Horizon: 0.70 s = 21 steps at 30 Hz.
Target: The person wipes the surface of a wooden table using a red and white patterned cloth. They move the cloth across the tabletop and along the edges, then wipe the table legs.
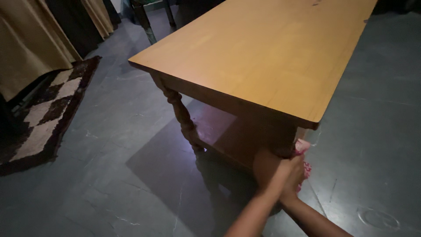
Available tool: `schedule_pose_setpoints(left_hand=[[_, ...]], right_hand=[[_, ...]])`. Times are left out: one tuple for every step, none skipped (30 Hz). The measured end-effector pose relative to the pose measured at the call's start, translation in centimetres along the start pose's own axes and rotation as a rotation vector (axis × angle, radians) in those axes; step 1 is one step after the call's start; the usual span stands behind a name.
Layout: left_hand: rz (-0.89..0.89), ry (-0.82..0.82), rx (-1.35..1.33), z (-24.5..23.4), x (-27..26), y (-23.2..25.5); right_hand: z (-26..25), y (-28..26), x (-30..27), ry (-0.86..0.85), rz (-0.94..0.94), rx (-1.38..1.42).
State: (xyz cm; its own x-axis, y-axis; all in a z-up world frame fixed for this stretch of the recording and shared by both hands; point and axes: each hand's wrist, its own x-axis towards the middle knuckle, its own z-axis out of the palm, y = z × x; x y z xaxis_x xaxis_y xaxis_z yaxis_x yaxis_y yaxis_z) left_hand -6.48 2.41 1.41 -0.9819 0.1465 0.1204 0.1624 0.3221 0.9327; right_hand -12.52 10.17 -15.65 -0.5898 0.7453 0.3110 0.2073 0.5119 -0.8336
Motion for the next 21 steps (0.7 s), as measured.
schedule_pose_setpoints(left_hand=[[0.061,0.046,0.024,-0.1,0.1,-0.6],[0.123,0.078,0.028,-0.3,0.5,-1.2],[0.185,0.088,0.019,-0.4,0.6,-1.7],[0.237,0.103,0.011,-0.5,0.8,-2.2],[0.274,0.106,0.011,-0.6,1.2,-2.5],[0.289,0.11,0.02,-0.6,1.5,-2.7],[0.303,0.116,0.028,-0.5,1.8,-2.7],[0.305,0.126,0.038,-0.4,2.1,-2.7],[0.29,0.145,0.045,-0.1,2.4,-2.4],[0.267,0.159,0.046,0.2,2.6,-2.1],[0.232,0.174,0.044,0.6,2.8,-1.7],[0.16,0.173,0.033,0.9,2.9,-1.3],[0.071,0.168,0.013,1.2,2.9,-0.9],[-0.017,0.167,-0.005,1.3,2.8,-0.6],[-0.105,0.165,-0.023,1.3,2.7,-0.5],[-0.194,0.166,-0.04,1.3,2.5,-0.5],[-0.141,0.119,-0.112,1.0,2.2,-0.7],[-0.089,0.071,-0.185,0.6,1.9,-1.1],[-0.037,0.024,-0.257,0.3,1.6,-1.6],[0.115,0.045,-0.213,0.2,1.7,-1.9],[0.267,0.065,-0.168,0.0,1.8,-2.2]], right_hand=[[1.1,2.2,0.5,0.058,-0.02,0.001],[2.1,3.8,1.2,0.127,-0.037,-0.033],[2.0,5.5,1.8,0.005,-0.078,0.048],[2.1,6.6,2.3,-0.067,-0.08,0.115],[2.0,7.2,2.9,-0.138,-0.082,0.181],[1.8,7.4,3.5,-0.213,-0.084,0.248],[1.5,7.2,4.1,-0.287,-0.087,0.315],[1.2,6.8,4.7,-0.362,-0.087,0.383],[0.9,6.1,5.5,-0.437,-0.087,0.451],[0.4,5.4,6.7,-0.476,-0.298,0.49],[-0.2,4.8,7.8,-0.577,-0.374,0.55],[-0.7,4.0,9.0,-0.755,-0.369,0.617],[-1.4,3.4,10.1,-0.941,-0.347,0.676],[-1.8,2.6,11.1,-1.14,-0.314,0.734],[-2.5,1.8,11.9,-1.311,-0.278,0.772],[-2.9,1.1,12.3,-1.451,-0.245,0.799],[-3.4,0.5,12.5,-1.562,-0.221,0.814],[-3.9,0.0,12.3,-1.605,-0.206,0.813],[-4.5,-0.3,12.0,-1.631,-0.19,0.807],[-5.1,-0.7,11.6,-1.623,-0.186,0.789],[-5.6,-1.0,11.1,-1.559,-0.188,0.757]])
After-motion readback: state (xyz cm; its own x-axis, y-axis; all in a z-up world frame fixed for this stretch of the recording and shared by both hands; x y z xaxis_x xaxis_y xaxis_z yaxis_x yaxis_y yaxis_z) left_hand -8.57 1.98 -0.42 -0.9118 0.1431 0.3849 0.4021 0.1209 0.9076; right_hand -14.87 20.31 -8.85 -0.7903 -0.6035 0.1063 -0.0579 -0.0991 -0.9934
